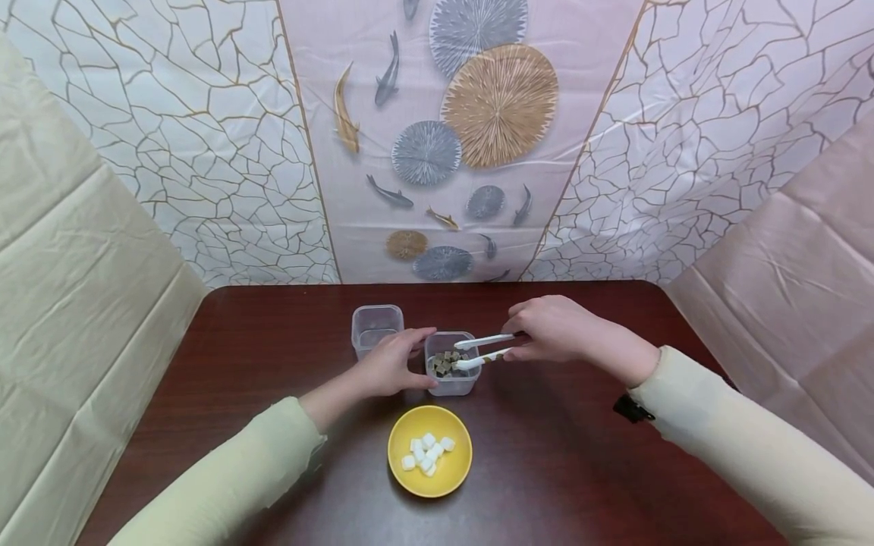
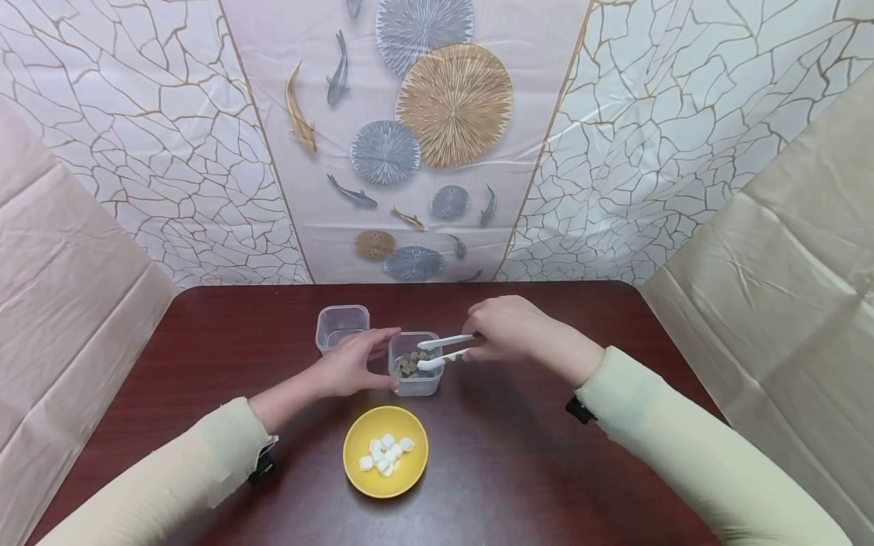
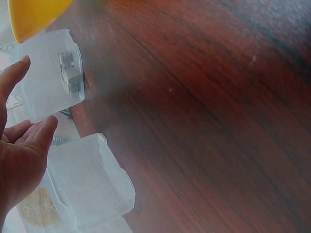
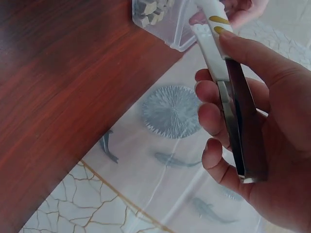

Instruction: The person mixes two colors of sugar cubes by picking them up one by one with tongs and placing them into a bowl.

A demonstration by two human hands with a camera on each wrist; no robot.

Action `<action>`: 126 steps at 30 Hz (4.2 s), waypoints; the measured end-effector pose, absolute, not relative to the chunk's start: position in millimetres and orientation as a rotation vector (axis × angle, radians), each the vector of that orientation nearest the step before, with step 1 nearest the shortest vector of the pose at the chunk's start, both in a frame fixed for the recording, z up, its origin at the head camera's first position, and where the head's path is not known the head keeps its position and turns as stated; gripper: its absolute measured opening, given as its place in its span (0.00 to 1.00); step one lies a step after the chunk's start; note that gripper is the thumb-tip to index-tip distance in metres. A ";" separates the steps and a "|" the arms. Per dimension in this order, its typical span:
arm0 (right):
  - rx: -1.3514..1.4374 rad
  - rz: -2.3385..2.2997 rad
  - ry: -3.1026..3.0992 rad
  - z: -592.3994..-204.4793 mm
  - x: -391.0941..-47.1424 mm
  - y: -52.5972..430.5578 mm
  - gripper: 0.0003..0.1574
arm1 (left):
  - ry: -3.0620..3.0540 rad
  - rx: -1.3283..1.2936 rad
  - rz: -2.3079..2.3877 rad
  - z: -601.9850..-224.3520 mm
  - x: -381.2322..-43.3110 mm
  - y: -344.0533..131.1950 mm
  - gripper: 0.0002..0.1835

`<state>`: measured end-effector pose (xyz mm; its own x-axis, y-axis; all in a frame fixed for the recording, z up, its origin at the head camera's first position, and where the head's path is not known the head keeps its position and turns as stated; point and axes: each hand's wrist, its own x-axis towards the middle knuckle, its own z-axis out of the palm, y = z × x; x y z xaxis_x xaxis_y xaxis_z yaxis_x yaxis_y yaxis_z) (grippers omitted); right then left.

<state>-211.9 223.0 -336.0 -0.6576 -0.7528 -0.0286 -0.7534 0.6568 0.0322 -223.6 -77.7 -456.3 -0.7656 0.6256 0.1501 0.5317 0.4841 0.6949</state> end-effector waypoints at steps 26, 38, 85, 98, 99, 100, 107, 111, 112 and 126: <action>-1.407 0.523 2.775 -356.8 -228.2 160.3 0.15 | 2.603 1.076 1.130 -454.9 -226.3 -77.2 0.45; -1.337 0.564 2.797 -353.7 -224.7 154.6 0.16 | 2.604 1.070 1.142 -458.9 -228.0 -78.3 0.46; -1.063 0.512 2.621 -349.3 -234.4 138.0 0.19 | 2.617 1.055 1.111 -457.8 -228.9 -79.2 0.46; -1.052 0.575 2.596 -333.9 -234.5 131.0 0.22 | 2.635 1.046 1.095 -456.9 -227.8 -80.9 0.45; -1.055 0.578 2.589 -332.9 -235.1 130.5 0.21 | 2.636 1.048 1.096 -456.9 -227.9 -81.1 0.45; -1.048 0.581 2.578 -332.2 -235.8 129.8 0.21 | 2.633 1.041 1.097 -457.0 -228.0 -81.3 0.45; -0.963 0.597 2.504 -339.1 -241.1 126.4 0.22 | 2.631 1.042 1.095 -456.4 -227.3 -81.0 0.46; -0.981 0.593 2.495 -342.3 -242.1 125.4 0.23 | 2.638 1.050 1.097 -455.6 -226.6 -80.8 0.45; -0.984 0.590 2.495 -342.6 -242.2 125.3 0.23 | 2.639 1.050 1.099 -455.5 -226.6 -80.7 0.45; -1.237 0.449 2.641 -327.1 -226.3 149.4 0.21 | 2.634 1.049 1.108 -454.4 -225.7 -80.0 0.46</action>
